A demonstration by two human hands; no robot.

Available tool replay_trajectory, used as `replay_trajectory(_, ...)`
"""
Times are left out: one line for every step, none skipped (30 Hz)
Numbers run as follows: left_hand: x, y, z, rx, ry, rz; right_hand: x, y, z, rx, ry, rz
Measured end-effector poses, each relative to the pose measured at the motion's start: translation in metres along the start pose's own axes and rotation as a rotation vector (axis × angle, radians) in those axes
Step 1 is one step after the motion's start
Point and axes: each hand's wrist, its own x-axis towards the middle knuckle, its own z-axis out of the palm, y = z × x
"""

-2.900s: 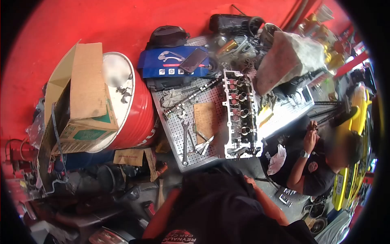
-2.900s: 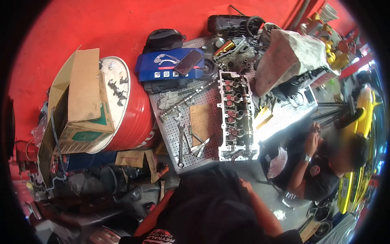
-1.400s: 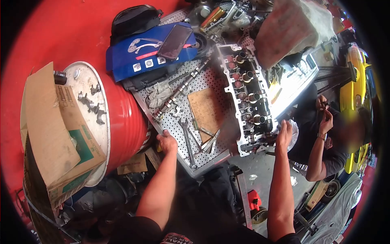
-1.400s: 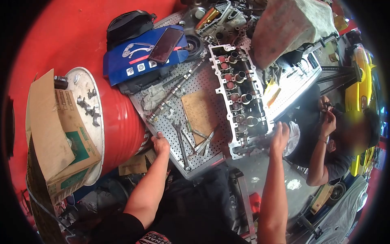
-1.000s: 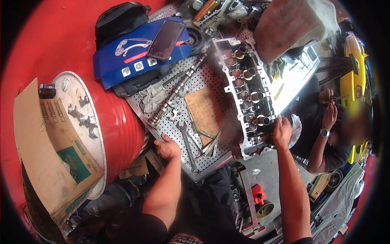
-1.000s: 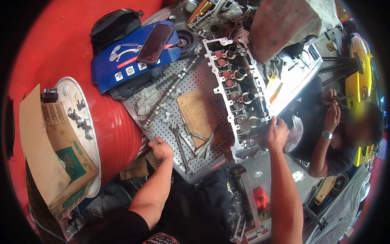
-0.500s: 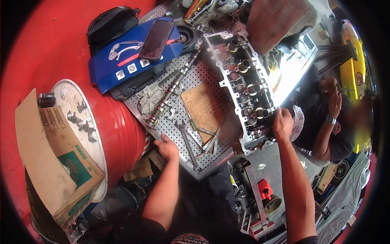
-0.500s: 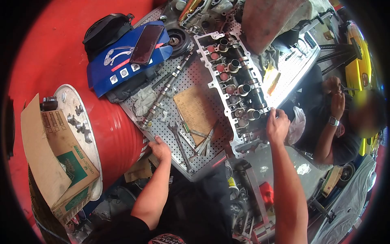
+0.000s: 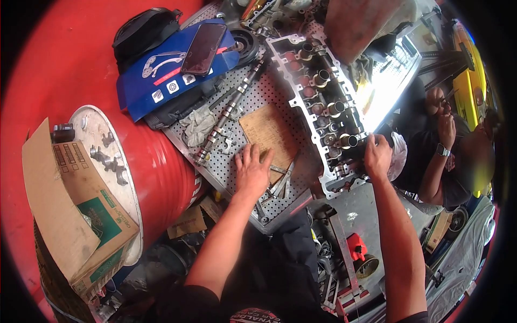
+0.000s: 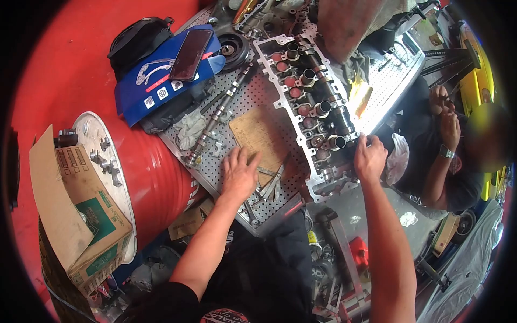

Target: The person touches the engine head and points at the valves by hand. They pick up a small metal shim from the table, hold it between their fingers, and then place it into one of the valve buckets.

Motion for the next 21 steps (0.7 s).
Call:
replay_trajectory(0.001, 0.001, 0.003, 0.003, -0.035, 0.003, 0.000, -0.002, 0.000, 0.004, 0.010, 0.006)
replay_trajectory(-0.002, 0.001, 0.006, 0.015, -0.069, -0.009, -0.001, -0.003, -0.001, 0.006, 0.021, 0.017)
replay_trajectory(-0.008, 0.003, 0.006, 0.024, -0.107, -0.018, -0.002, -0.003, -0.003, 0.007, 0.019, 0.010)
replay_trajectory(-0.014, 0.004, 0.006, 0.033, -0.145, -0.027, -0.003, -0.005, -0.004, 0.009, 0.018, 0.004)
replay_trajectory(-0.018, 0.005, 0.007, 0.054, -0.168, -0.045, -0.003, -0.005, -0.005, 0.011, 0.017, -0.004)
replay_trajectory(-0.021, 0.006, 0.008, 0.057, -0.156, -0.040, -0.003, -0.001, -0.004, 0.008, 0.020, -0.003)
replay_trajectory(-0.023, 0.007, 0.009, 0.060, -0.140, -0.039, -0.001, 0.002, 0.000, 0.008, 0.025, -0.006)
replay_trajectory(-0.025, 0.007, 0.009, 0.062, -0.124, -0.039, 0.000, 0.003, 0.002, 0.007, 0.030, -0.011)
replay_trajectory(-0.025, 0.007, 0.007, 0.057, -0.112, -0.041, -0.002, -0.003, -0.002, 0.003, 0.014, 0.011)
replay_trajectory(-0.024, 0.008, 0.005, 0.050, -0.100, -0.043, -0.001, -0.004, -0.003, 0.004, 0.015, 0.009)
replay_trajectory(-0.025, 0.009, 0.005, 0.043, -0.092, -0.044, -0.001, -0.004, -0.003, 0.003, 0.014, 0.010)
replay_trajectory(-0.026, 0.009, 0.006, 0.033, -0.103, -0.052, -0.002, -0.004, -0.003, 0.003, 0.011, 0.011)
replay_trajectory(-0.027, 0.009, 0.009, 0.024, -0.113, -0.062, -0.002, -0.003, -0.002, 0.006, 0.009, 0.008)
replay_trajectory(-0.029, 0.009, 0.011, 0.016, -0.123, -0.071, -0.001, -0.001, -0.002, 0.011, 0.007, 0.005)
replay_trajectory(-0.029, 0.009, 0.013, 0.019, -0.119, -0.074, -0.001, -0.001, -0.001, 0.016, 0.008, 0.002)
replay_trajectory(-0.030, 0.010, 0.015, 0.021, -0.115, -0.077, -0.001, -0.003, -0.002, 0.014, 0.006, 0.007)
replay_trajectory(-0.031, 0.011, 0.016, 0.023, -0.110, -0.083, -0.002, -0.004, -0.003, 0.012, 0.004, 0.010)
replay_trajectory(-0.030, 0.013, 0.011, 0.007, -0.133, -0.101, -0.003, -0.006, -0.004, 0.012, 0.004, 0.013)
replay_trajectory(-0.029, 0.015, 0.006, -0.009, -0.156, -0.119, -0.003, -0.006, -0.004, 0.009, 0.002, -0.003)
replay_trajectory(-0.027, 0.017, 0.001, -0.025, -0.179, -0.137, -0.003, -0.002, -0.003, 0.007, 0.001, -0.019)
replay_trajectory(-0.026, 0.019, -0.002, -0.033, -0.171, -0.151, -0.002, 0.000, -0.002, 0.005, 0.000, -0.036)
